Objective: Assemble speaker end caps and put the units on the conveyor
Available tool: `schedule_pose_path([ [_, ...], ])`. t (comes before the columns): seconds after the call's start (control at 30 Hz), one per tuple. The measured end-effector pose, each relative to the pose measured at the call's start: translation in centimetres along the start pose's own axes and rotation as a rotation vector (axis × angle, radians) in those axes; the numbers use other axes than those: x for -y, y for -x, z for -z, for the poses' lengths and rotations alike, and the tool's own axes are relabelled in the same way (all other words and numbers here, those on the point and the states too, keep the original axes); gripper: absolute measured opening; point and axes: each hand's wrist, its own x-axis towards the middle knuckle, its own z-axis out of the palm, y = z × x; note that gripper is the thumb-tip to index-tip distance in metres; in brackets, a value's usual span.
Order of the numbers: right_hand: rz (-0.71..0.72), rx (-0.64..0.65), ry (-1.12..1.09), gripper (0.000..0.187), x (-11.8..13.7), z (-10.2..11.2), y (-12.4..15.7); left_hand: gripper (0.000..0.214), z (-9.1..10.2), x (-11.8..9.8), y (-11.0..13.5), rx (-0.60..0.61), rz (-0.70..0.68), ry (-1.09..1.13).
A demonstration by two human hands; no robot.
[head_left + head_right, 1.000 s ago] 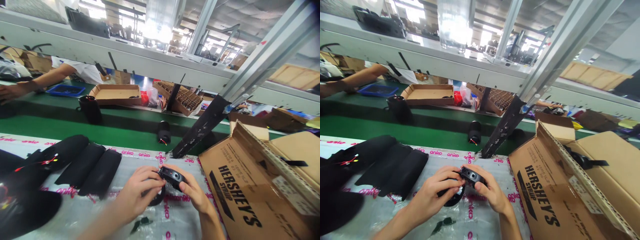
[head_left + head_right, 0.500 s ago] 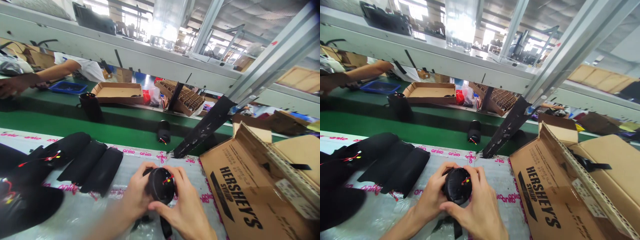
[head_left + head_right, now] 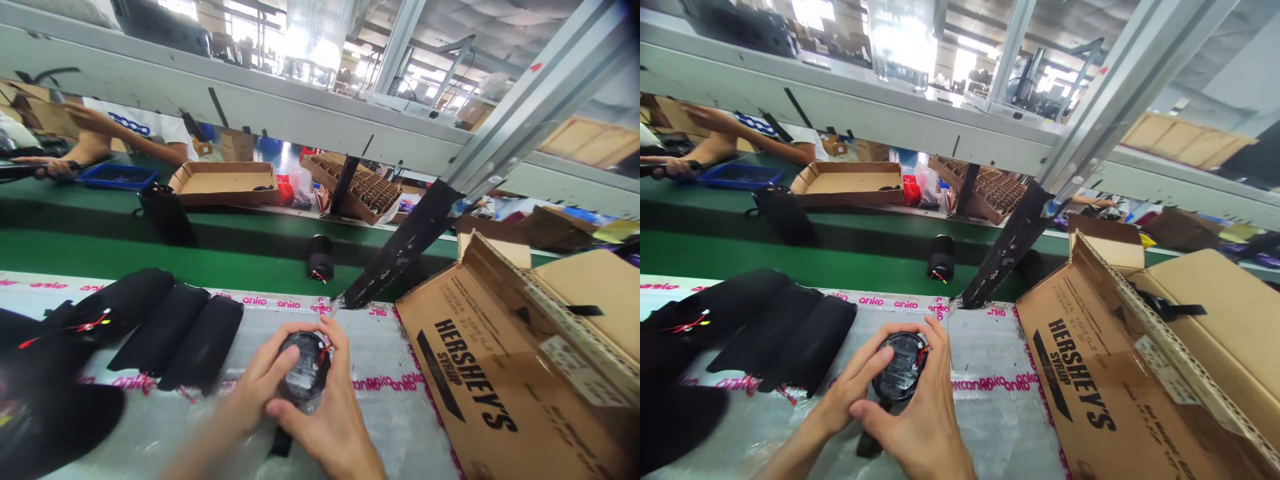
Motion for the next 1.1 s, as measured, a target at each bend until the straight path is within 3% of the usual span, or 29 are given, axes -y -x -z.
schedule_pose_path([
  [0.07,-0.056,0.041,-0.217,0.092,-0.3,0.1,0.7,0.044,-0.6,0.1,-0.6,-0.054,-0.016,-0.093],
  [0.17,-0.152,-0.077,-0.432,0.064,-1.5,-0.1,1.5,0.049,-1.1,0.2,-0.8,-0.032,-0.015,-0.156],
  [0.3,-0.146,-0.180,-0.545,0.050,-3.3,-1.3,1.8,0.055,-1.8,0.7,0.3,-0.114,0.021,-0.200],
  [0.47,-0.159,-0.356,-0.497,0.035,-3.4,-1.5,1.2,0.052,-3.2,2.0,1.7,-0.327,-0.017,-0.110],
  [0.67,-0.266,-0.378,-0.321,0.041,-3.0,-0.7,2.5,0.051,-4.1,2.7,1.4,-0.501,-0.064,-0.001],
  [0.83,-0.280,-0.381,-0.261,0.042,-3.7,-1.0,3.8,0.047,-3.4,1.8,0.9,-0.407,0.047,-0.023],
  [1.1,-0.265,-0.466,-0.394,0.040,-2.6,-2.2,3.1,0.050,-3.7,1.7,1.5,-0.340,0.026,-0.168],
])
